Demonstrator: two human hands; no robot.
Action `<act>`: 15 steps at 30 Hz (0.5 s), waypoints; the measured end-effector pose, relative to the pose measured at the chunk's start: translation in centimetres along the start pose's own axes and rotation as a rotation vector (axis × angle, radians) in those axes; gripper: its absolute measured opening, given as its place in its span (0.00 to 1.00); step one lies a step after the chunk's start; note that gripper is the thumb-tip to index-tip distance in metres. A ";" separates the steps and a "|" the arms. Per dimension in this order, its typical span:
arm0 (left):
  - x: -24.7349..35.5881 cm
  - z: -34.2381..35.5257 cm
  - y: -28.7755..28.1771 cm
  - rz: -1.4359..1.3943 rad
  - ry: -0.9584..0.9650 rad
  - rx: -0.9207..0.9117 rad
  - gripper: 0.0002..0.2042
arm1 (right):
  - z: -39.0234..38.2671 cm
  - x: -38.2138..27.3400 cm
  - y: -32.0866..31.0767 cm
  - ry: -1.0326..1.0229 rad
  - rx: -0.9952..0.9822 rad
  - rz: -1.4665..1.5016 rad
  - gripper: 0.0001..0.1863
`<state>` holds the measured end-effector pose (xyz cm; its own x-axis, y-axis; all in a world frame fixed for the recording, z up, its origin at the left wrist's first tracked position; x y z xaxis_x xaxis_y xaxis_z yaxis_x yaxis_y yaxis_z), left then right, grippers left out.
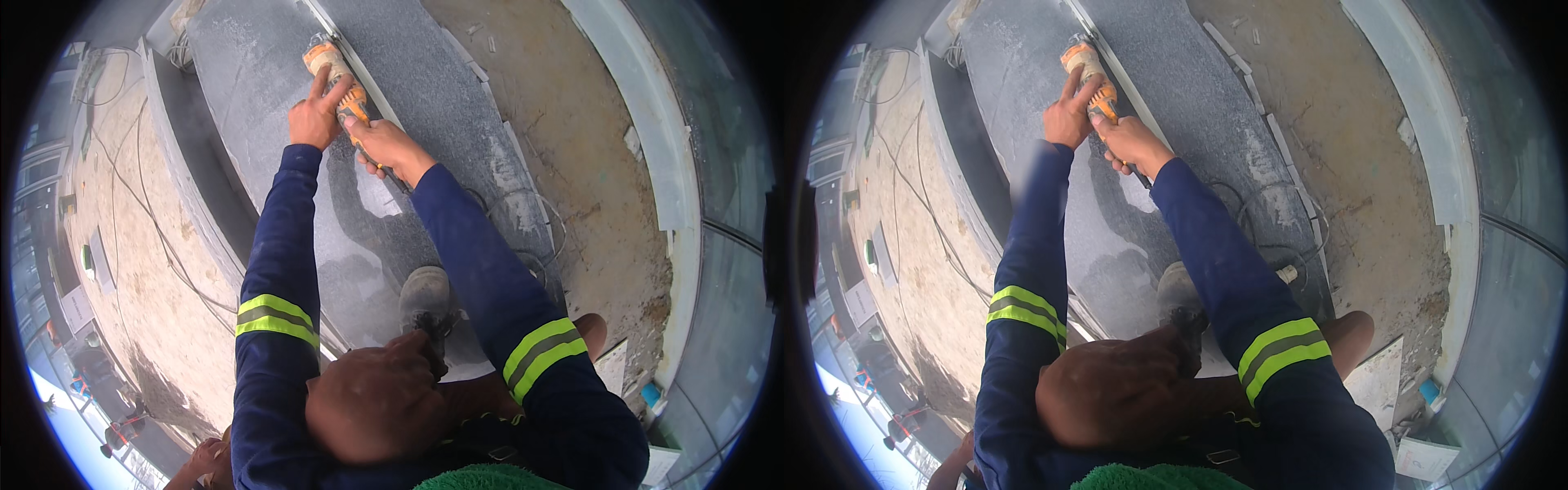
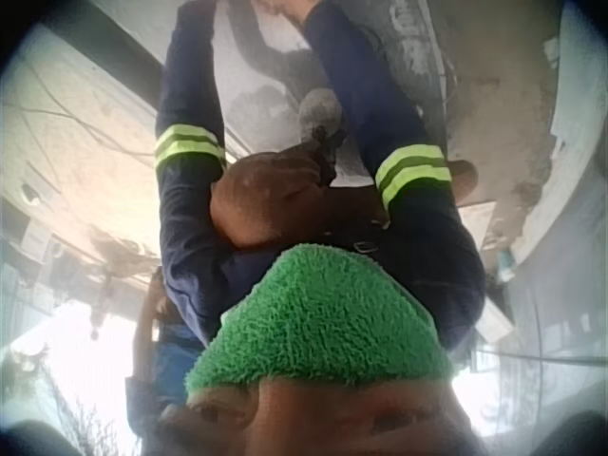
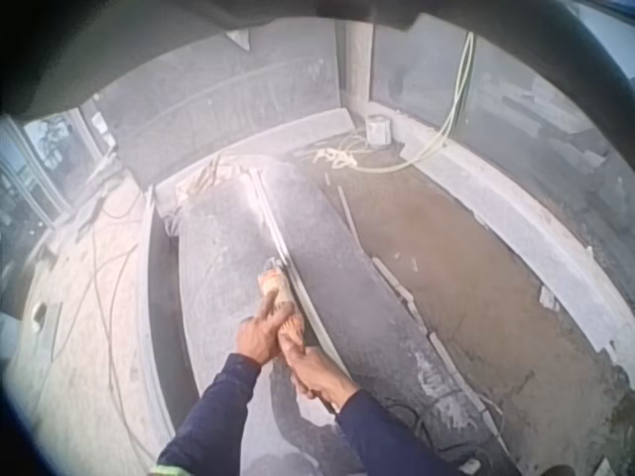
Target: The person uses an angle grinder to grind the edge of a large stone slab. The person holds the tool with both hands and moves it along the slab's edge, generating dust. Other workers are visible nearby.
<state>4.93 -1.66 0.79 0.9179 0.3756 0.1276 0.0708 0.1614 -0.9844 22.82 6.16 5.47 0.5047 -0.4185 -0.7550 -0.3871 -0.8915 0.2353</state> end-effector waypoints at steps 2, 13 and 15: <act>0.3 -0.3 0.0 0.005 -0.007 -0.012 0.36 | -0.3 0.3 -0.1 0.007 0.000 0.005 0.36; 2.7 -3.4 -0.9 0.006 0.004 0.037 0.33 | -4.0 1.8 0.9 0.050 0.024 -0.049 0.35; 2.8 -3.8 -1.0 0.016 -0.002 0.026 0.33 | -4.6 1.6 1.0 0.061 0.022 -0.065 0.35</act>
<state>8.94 -4.27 1.72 0.9182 0.3801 0.1118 0.0458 0.1786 -0.9829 26.80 3.78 7.27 0.5753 -0.3707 -0.7291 -0.3690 -0.9132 0.1731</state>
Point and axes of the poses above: each hand's wrist, its own z-axis towards the middle knuckle, its own y-axis out of the palm, x = y × z, the point moved 1 cm from there along z, towards the middle knuckle, and after that the axes turned 8 degrees about -x, right-handed, at the moved point
